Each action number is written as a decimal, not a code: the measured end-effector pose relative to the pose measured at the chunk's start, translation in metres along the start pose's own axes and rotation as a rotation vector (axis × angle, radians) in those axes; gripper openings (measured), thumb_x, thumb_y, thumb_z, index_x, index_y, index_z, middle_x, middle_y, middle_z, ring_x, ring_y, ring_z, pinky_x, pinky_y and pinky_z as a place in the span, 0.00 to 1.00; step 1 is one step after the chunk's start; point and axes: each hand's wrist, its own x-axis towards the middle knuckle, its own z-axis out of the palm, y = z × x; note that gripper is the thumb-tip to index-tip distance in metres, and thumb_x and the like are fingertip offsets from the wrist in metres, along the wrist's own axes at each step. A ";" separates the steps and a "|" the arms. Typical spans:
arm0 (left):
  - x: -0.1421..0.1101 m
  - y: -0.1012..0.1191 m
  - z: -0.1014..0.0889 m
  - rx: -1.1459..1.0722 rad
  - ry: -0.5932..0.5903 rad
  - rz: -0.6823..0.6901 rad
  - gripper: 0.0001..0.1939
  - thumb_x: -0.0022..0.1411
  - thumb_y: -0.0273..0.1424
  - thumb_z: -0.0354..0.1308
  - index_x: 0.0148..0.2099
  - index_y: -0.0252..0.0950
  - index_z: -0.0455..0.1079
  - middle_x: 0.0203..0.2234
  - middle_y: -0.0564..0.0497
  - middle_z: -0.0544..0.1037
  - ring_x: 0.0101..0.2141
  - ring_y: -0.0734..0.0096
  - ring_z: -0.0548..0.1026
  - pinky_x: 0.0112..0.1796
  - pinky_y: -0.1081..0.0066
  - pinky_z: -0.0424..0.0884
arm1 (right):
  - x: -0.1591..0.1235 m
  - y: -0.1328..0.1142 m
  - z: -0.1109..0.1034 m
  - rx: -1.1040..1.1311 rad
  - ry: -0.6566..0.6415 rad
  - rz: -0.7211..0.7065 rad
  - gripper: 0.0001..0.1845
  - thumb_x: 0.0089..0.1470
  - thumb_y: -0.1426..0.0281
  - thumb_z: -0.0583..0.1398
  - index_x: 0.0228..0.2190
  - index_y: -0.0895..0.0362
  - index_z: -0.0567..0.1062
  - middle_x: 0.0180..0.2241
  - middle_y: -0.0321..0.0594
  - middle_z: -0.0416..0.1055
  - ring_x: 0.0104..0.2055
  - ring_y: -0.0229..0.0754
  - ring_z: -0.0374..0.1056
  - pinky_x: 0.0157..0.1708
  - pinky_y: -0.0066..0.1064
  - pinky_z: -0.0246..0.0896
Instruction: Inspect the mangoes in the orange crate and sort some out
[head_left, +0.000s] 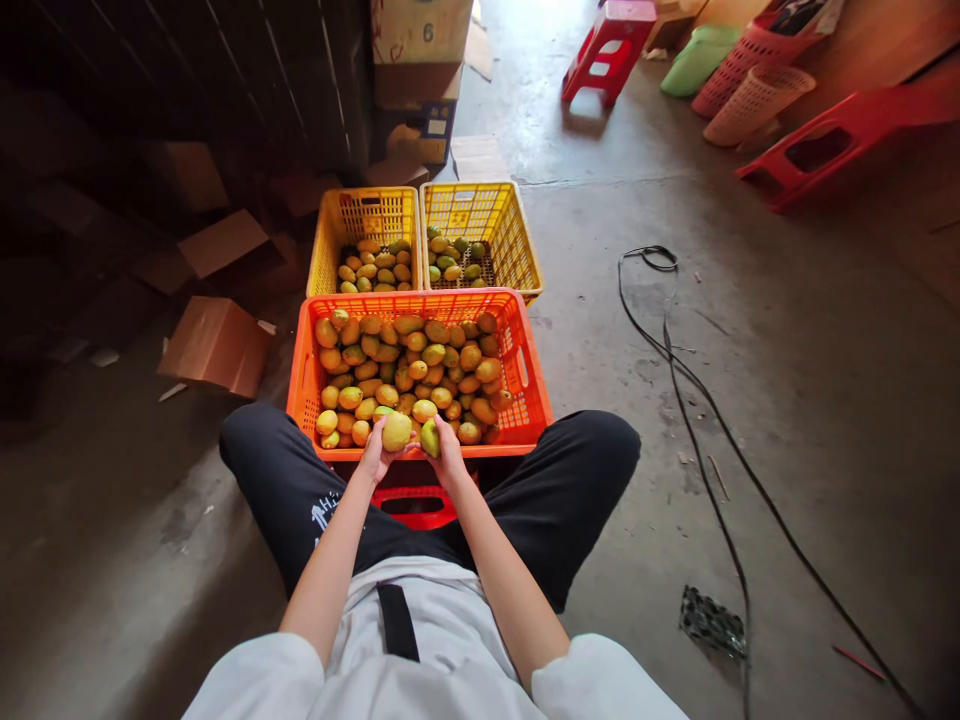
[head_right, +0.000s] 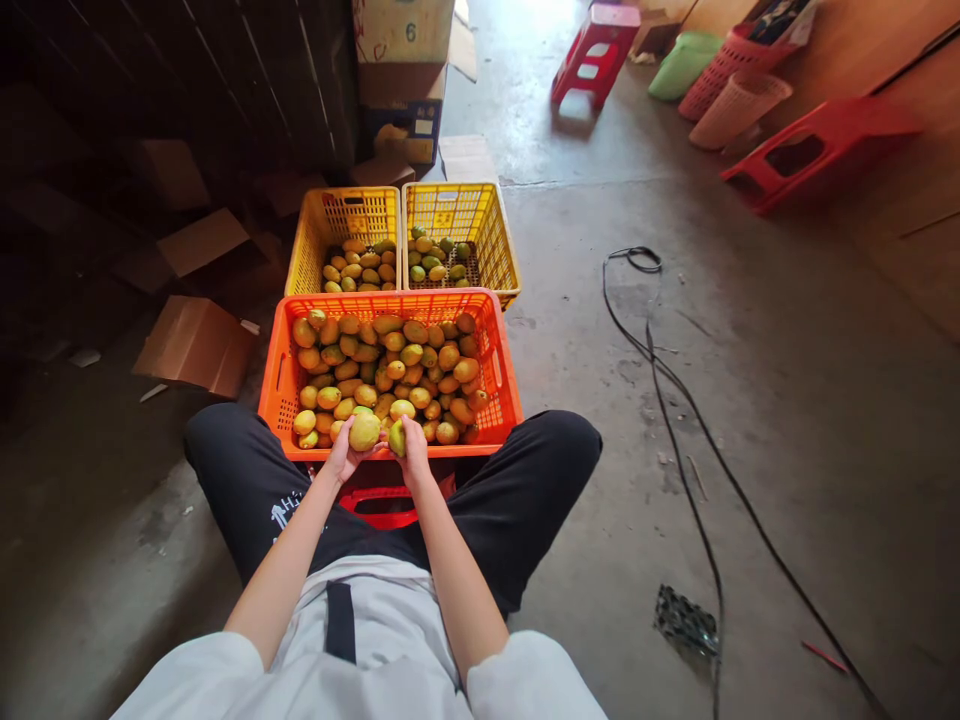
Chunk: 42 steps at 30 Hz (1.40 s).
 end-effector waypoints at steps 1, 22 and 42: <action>0.001 -0.001 -0.002 0.009 -0.010 0.033 0.25 0.66 0.44 0.69 0.56 0.32 0.71 0.40 0.40 0.86 0.42 0.54 0.87 0.44 0.57 0.85 | -0.001 0.000 0.000 -0.012 0.003 -0.019 0.18 0.50 0.57 0.70 0.38 0.52 0.75 0.28 0.31 0.75 0.23 0.37 0.71 0.20 0.25 0.65; -0.003 0.000 0.008 0.039 0.105 0.064 0.19 0.69 0.43 0.62 0.47 0.30 0.75 0.33 0.42 0.84 0.39 0.57 0.86 0.39 0.65 0.85 | 0.003 -0.001 0.003 0.012 0.039 -0.044 0.11 0.51 0.59 0.67 0.30 0.52 0.75 0.25 0.31 0.74 0.27 0.43 0.75 0.27 0.32 0.73; -0.005 -0.005 0.001 0.078 -0.016 0.180 0.28 0.50 0.36 0.80 0.47 0.36 0.69 0.36 0.49 0.81 0.37 0.60 0.85 0.40 0.64 0.84 | -0.003 -0.004 0.005 0.055 0.024 -0.095 0.22 0.36 0.65 0.76 0.34 0.54 0.75 0.28 0.31 0.76 0.25 0.37 0.73 0.29 0.29 0.73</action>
